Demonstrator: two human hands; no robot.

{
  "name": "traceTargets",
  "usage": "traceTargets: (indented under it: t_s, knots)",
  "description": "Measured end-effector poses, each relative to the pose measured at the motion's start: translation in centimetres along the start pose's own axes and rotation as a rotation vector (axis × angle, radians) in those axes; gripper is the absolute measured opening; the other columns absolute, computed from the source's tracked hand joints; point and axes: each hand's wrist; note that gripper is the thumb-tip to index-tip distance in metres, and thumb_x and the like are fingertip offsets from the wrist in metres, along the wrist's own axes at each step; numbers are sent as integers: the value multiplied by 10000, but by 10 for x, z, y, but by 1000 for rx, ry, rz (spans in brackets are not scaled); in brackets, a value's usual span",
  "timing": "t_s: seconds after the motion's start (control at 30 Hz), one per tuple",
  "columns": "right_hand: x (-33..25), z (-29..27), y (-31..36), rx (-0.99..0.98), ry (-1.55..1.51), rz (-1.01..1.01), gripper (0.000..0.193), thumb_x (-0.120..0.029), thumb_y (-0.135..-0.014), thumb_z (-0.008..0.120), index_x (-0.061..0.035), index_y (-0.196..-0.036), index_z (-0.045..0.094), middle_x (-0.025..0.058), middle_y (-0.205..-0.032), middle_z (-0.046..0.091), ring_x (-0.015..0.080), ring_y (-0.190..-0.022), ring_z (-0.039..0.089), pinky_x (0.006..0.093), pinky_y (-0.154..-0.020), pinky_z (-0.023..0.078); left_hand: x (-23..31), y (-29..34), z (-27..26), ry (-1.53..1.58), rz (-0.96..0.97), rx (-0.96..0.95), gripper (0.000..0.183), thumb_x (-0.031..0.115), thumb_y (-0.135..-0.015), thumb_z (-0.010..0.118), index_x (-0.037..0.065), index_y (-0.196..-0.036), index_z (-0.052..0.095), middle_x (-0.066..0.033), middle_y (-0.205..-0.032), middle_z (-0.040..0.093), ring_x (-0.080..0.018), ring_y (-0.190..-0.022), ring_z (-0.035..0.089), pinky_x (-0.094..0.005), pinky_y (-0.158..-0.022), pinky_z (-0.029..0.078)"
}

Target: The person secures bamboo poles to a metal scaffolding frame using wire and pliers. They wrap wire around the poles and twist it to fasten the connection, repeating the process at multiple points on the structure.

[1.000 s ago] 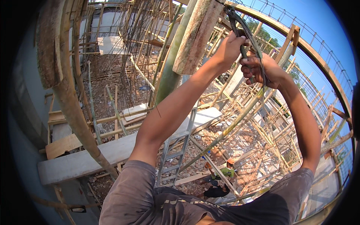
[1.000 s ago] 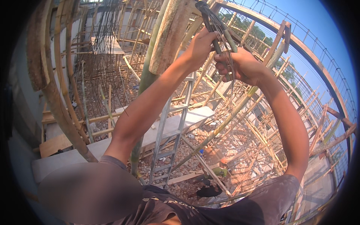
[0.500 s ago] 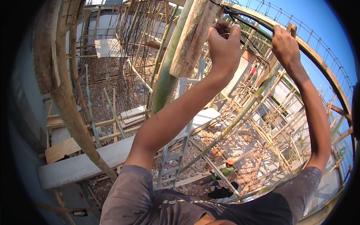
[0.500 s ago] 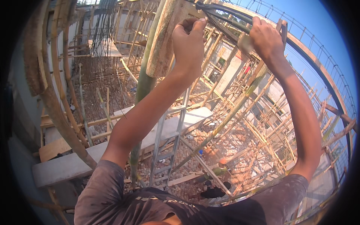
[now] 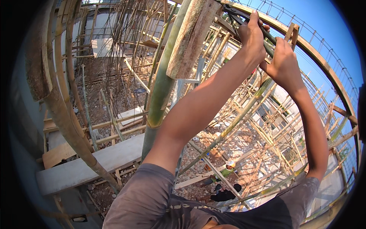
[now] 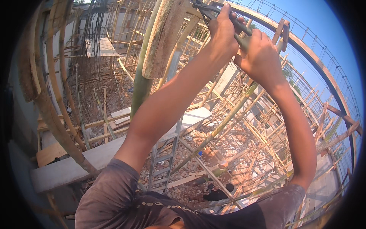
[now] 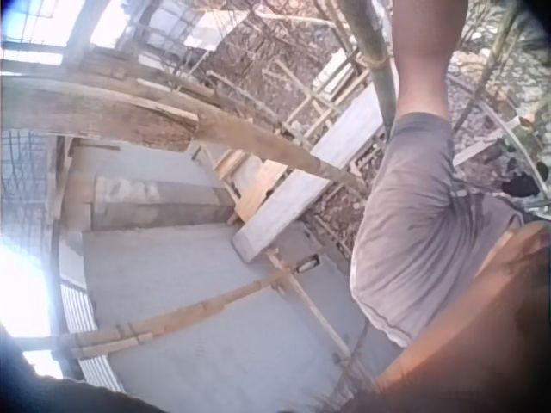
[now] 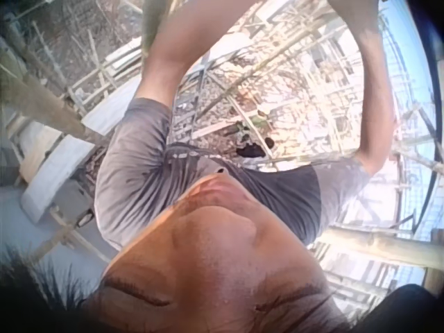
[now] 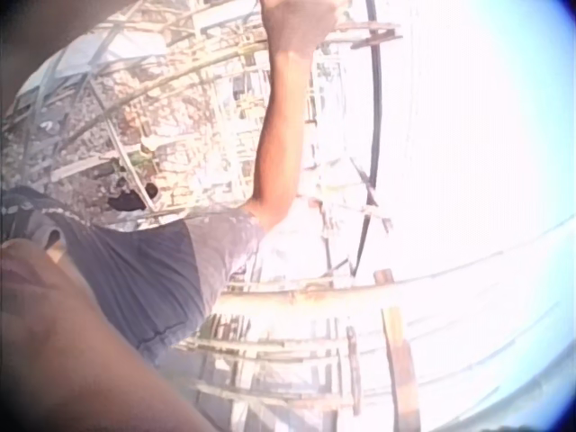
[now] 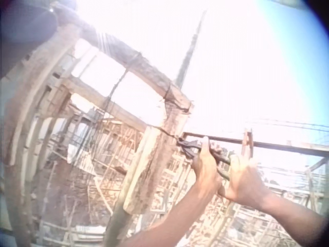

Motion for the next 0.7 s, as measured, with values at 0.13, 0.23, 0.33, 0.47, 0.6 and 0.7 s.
traceTargets:
  t_s: [0.13, 0.23, 0.33, 0.47, 0.6, 0.7]
  knots:
    - [43, -47, -36, -835, -911, 423, 645, -562, -901, 705, 54, -1080, 639, 173, -975, 726, 245, -825, 740, 341, -700, 621, -7, -13, -16, 96, 4, -115, 269, 257, -1042, 515, 99, -831, 465, 5, -698, 489, -139, -595, 508, -330, -632, 523]
    - [52, -21, -31, -1027, -1526, 525, 764, -643, -983, 499, 79, -1222, 561, 261, -1078, 697, 220, -842, 750, 361, -660, 649, -5, -12, -18, 114, -26, -154, 235, 247, -1014, 558, 87, -852, 503, -2, -715, 516, -149, -646, 548, -351, -672, 536]
    - [54, 16, -9, -1138, -2070, 741, 594, -539, -994, 561, 30, -1164, 534, 116, -825, 585, 146, -700, 601, 343, -577, 522, -3, -3, -26, 8, -54, -140, 240, 269, -984, 621, 84, -851, 546, -4, -705, 557, -170, -693, 623, -404, -731, 575]
    - [11, 6, -15, -987, -1484, 691, 243, -210, -938, 705, -33, -1020, 559, 16, -753, 563, 101, -664, 574, 321, -587, 495, 12, -1, -50, -94, -182, -257, 306, 379, -965, 664, 94, -888, 582, -47, -800, 635, -206, -758, 647, -425, -749, 584]
    - [-3, -5, -22, -595, -359, 320, 291, -195, -937, 668, 83, -1003, 611, 177, -741, 663, 299, -682, 703, 405, -669, 563, 21, 0, -54, 51, -374, -445, 380, 466, -929, 710, 99, -974, 624, -69, -928, 682, -236, -828, 670, -468, -792, 577]
    - [20, -7, -11, -254, -39, 31, 197, -111, -945, 588, 75, -1012, 587, 254, -837, 684, 414, -798, 699, 466, -720, 564, 11, 5, -43, -170, -250, -387, 399, 451, -908, 737, 87, -1035, 630, -53, -1020, 677, -204, -933, 661, -407, -874, 535]
Point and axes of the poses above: each hand's wrist, its own y-axis away from the middle knuckle, its own z-axis out of the palm, x = y × z
